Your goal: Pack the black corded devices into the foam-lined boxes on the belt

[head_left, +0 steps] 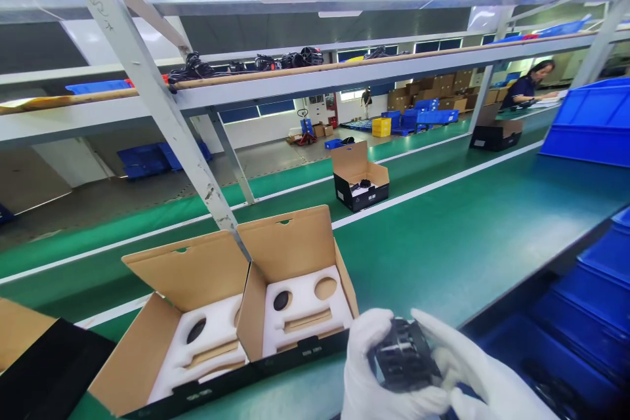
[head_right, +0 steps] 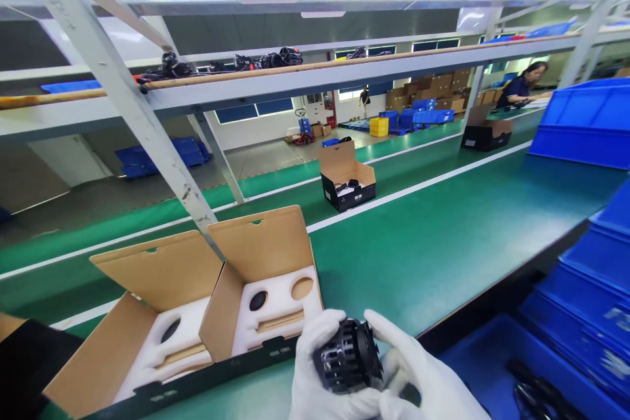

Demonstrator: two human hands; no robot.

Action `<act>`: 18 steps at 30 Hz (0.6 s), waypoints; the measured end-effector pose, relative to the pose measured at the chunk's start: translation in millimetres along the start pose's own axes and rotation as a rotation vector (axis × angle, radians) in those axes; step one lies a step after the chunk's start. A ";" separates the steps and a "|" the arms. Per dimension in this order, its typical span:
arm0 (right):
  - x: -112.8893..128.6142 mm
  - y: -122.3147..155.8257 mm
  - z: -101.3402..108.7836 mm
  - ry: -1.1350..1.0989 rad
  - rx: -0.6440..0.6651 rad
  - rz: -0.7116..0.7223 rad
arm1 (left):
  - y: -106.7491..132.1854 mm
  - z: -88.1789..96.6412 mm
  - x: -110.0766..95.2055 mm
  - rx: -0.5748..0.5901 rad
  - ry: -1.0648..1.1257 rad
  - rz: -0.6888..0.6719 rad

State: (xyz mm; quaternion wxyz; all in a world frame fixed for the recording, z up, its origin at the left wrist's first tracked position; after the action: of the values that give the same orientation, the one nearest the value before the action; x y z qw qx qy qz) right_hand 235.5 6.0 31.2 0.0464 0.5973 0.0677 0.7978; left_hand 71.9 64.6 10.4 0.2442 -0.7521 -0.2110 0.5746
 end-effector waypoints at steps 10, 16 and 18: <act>8.8 -15.4 -17.0 -0.435 0.099 0.045 | -1.5 7.9 -33.7 0.027 -0.284 -0.245; -29.3 -33.7 -33.6 -0.759 0.157 0.002 | -15.1 9.1 -59.1 0.097 0.003 0.018; -35.2 -36.4 -39.9 -0.782 0.176 -0.011 | -14.5 9.6 -61.2 0.073 0.008 0.052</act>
State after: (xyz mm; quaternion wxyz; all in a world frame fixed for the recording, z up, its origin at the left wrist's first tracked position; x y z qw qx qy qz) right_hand 206.9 34.4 -19.2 0.0217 0.8571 0.1163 0.5014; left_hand 46.7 40.6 63.7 0.2573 -0.7501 -0.1693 0.5852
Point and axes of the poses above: each hand's wrist, its own y-axis away from the middle knuckle, its own z-axis out of the back of the hand, x = y × z, the point moved 8 cm from there along -y, towards the middle knuckle, and after that the axes turned 8 degrees about -z, right-handed, at the moved point
